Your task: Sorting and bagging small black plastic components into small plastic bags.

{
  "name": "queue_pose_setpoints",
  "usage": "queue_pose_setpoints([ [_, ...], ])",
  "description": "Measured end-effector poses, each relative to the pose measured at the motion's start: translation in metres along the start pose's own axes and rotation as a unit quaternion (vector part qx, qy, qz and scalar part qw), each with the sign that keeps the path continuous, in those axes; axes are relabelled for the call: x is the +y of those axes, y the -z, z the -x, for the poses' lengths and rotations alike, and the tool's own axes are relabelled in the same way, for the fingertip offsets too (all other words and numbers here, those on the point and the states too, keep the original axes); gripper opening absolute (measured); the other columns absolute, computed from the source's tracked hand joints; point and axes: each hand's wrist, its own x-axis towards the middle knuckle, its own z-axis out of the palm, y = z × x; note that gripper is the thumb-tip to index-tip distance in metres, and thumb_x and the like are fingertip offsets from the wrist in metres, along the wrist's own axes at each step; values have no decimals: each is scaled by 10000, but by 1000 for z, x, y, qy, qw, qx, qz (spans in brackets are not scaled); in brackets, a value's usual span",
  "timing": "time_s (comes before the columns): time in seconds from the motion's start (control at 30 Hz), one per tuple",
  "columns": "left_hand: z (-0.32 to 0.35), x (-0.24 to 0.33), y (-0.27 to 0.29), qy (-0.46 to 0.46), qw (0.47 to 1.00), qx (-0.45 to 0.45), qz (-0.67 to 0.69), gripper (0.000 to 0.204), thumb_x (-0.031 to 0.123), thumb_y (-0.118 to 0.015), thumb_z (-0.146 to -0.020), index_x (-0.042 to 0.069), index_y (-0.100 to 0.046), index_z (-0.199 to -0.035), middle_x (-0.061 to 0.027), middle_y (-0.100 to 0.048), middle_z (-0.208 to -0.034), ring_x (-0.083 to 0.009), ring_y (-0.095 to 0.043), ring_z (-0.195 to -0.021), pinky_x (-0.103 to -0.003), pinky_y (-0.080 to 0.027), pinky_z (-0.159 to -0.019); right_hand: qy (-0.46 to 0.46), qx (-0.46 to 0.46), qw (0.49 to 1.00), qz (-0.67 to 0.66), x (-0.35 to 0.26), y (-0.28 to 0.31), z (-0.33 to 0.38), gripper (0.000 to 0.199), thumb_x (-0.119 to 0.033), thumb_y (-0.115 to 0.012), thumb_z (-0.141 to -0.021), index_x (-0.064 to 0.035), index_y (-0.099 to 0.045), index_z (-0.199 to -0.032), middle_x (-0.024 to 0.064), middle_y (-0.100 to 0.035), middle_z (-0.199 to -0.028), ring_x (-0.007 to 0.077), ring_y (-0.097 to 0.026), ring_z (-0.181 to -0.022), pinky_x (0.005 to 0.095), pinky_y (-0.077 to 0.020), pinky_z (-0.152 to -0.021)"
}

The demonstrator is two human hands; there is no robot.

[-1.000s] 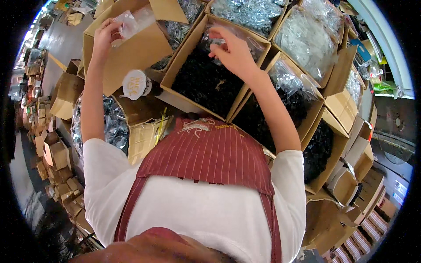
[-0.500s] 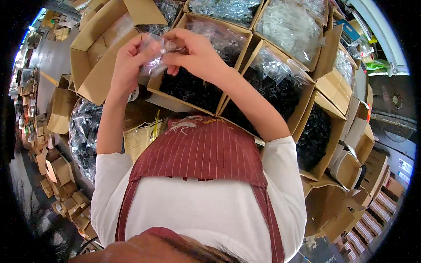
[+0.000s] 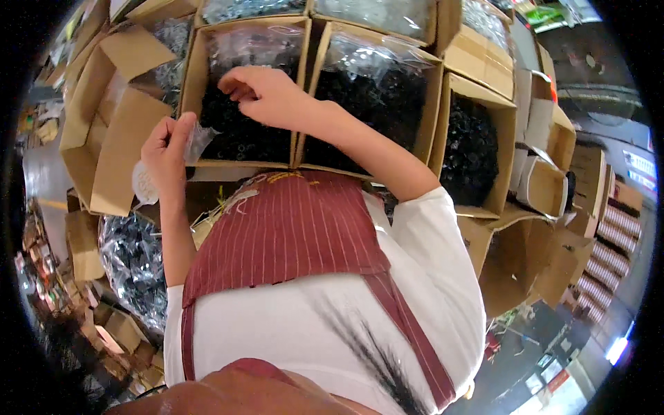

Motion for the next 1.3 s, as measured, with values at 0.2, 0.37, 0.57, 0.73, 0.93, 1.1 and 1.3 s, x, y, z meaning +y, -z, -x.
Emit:
queue_pose_setpoints([
  [0.2,6,-10,-25,-136,989,-47,17,157,64,-757,-840,5,-611,-843,1,-584,-771,-98,-455,-646,-280,-375,-561,226,79,944,229,-22,-12,16,481,106,-543,-746,-80,-609,-1185,102,-634,-1146,276,-554,-1214,436,-377,-1104],
  [0.37,18,4,-36,-193,975,-24,-107,278,103,-828,-748,30,-560,-752,-55,-486,-685,-182,-495,-629,-310,-408,-569,224,29,937,265,-19,-16,26,482,119,-502,-698,-109,-629,-1103,32,-633,-1082,257,-502,-1270,568,-163,-1184],
  [0.57,18,-8,-36,-312,923,6,-225,516,203,-873,-685,71,-606,-1108,-78,-608,-1010,-282,-596,-948,-407,-474,-831,144,-115,926,328,-3,-10,28,534,24,-555,-690,-193,-663,-1166,69,-537,-1364,381,-279,-1429,704,-8,-1146],
  [0.73,11,-28,-43,-321,881,76,-340,518,130,-780,-721,55,-572,-1190,-109,-606,-1050,-332,-588,-993,-482,-392,-957,153,-161,887,404,-2,-19,16,562,-35,-578,-673,-242,-674,-1187,60,-301,-1600,451,38,-1503,752,115,-1091],
  [0.93,-6,-63,-47,-162,973,56,-153,284,69,-760,-762,68,-590,-989,-102,-657,-845,-314,-633,-816,-427,-473,-740,30,-43,957,284,44,-16,-32,339,-120,-633,-779,-50,-636,-1111,160,-649,-1019,372,-648,-941,432,-516,-769],
  [1.1,-8,-59,-49,-119,989,81,-36,339,83,-769,-733,85,-603,-1028,-64,-647,-819,-283,-618,-831,-397,-454,-789,-159,-243,843,453,105,-38,-27,745,-517,-634,-894,52,-434,-1331,340,-534,-1208,481,-576,-1096,487,-498,-914],
  [1.3,-7,-82,-48,-106,989,72,79,256,68,-738,-770,95,-616,-994,-45,-641,-781,-278,-608,-802,-385,-456,-782,-143,-286,854,410,92,-51,-10,683,-530,-583,-927,-21,-408,-1347,297,-600,-1147,471,-623,-992,521,-519,-817],
])
